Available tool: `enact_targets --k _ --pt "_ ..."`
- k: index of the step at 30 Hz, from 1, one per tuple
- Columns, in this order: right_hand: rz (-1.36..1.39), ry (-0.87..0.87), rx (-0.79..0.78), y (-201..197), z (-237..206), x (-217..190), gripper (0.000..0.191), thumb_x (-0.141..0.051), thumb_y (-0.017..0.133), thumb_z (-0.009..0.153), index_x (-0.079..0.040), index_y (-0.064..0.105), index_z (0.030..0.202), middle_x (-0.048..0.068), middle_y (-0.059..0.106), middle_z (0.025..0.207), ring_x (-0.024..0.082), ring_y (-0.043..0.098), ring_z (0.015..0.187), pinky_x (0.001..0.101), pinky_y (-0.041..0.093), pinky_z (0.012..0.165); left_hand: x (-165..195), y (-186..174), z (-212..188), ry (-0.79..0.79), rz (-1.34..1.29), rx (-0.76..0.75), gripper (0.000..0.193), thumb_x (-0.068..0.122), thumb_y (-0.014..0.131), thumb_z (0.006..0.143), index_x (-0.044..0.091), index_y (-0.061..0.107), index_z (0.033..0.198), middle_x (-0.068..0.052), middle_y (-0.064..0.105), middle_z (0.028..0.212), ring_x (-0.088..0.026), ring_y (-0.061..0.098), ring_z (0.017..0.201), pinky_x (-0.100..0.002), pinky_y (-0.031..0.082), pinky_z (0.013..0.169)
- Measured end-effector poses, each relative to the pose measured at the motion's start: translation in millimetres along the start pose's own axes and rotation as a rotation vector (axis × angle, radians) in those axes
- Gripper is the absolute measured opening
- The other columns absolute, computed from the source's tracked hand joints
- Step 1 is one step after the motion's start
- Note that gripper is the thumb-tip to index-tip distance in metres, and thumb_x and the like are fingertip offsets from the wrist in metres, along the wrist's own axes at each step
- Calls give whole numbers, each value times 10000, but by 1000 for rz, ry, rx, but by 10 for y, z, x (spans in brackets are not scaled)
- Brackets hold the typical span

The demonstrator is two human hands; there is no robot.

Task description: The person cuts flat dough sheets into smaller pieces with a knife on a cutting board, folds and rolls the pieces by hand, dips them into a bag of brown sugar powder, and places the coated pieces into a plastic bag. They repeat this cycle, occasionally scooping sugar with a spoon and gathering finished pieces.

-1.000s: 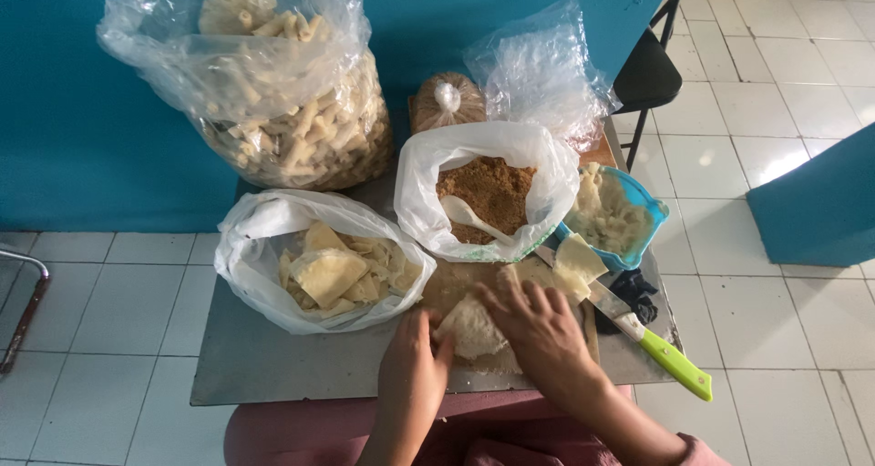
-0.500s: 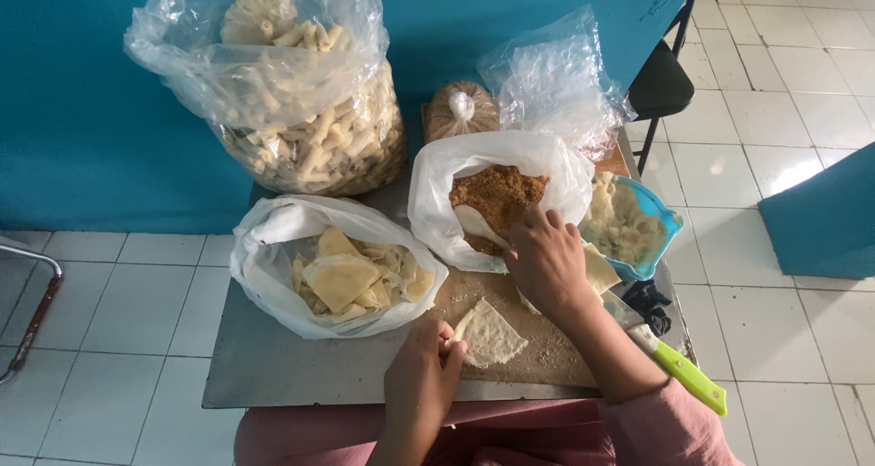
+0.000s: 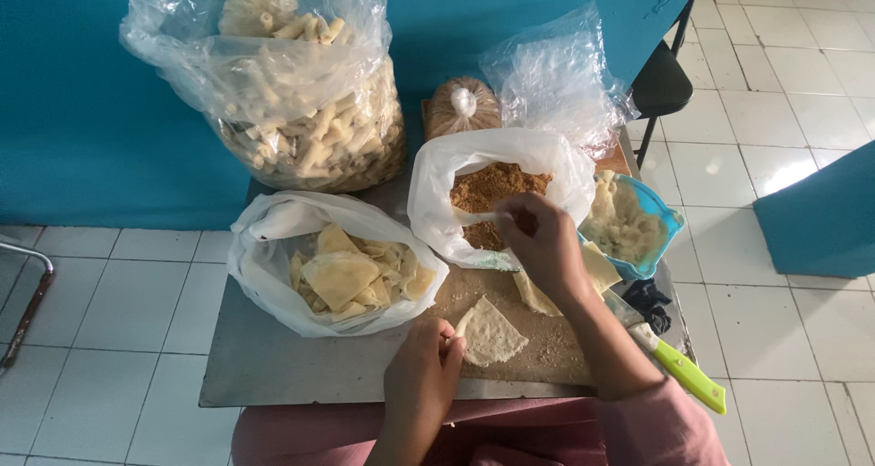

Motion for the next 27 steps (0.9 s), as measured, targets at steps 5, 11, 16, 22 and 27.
enact_targets --k 5,11,16,22,27 --pt "532 221 48 242 153 64 219 -145 676 964 12 723 1110 33 665 718 75 563 538 245 455 473 -11 -1 -6 -13 6 -46 184 262 717 892 129 612 964 -64 675 876 -281 699 782 -432 551 661" --pt "317 178 59 197 138 -44 211 -157 697 979 35 753 1047 67 697 713 87 584 539 258 457 475 -18 2 -16 17 14 -39 175 257 712 898 126 612 955 -59 677 890 -281 699 806 -435 553 671" --pt "-286 -95 174 -15 -43 -281 175 -146 707 954 -33 760 1078 101 745 757 168 687 609 312 541 557 -35 33 -15 -17 34 -51 182 263 712 896 135 603 966 -61 662 905 -284 691 796 -441 550 670" --pt "-454 -326 175 -225 -261 -387 164 -53 679 902 -37 747 1051 136 755 900 248 736 678 349 576 622 26 -21 -22 21 -2 -7 174 264 693 905 135 602 977 -59 671 874 -277 693 753 -437 545 642" --pt "-451 -262 248 -408 -210 -189 116 -48 672 945 -31 746 1033 123 754 810 172 741 654 305 583 594 89 -134 -51 21 34 -37 173 271 676 932 113 604 932 -67 669 826 -285 684 701 -429 540 627"
Point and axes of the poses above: each hand's wrist, its own z-axis towards the middle knuckle, its own y-axis out of the palm, x = y × z, the point moved 3 cm from there along z, towards the middle knuckle
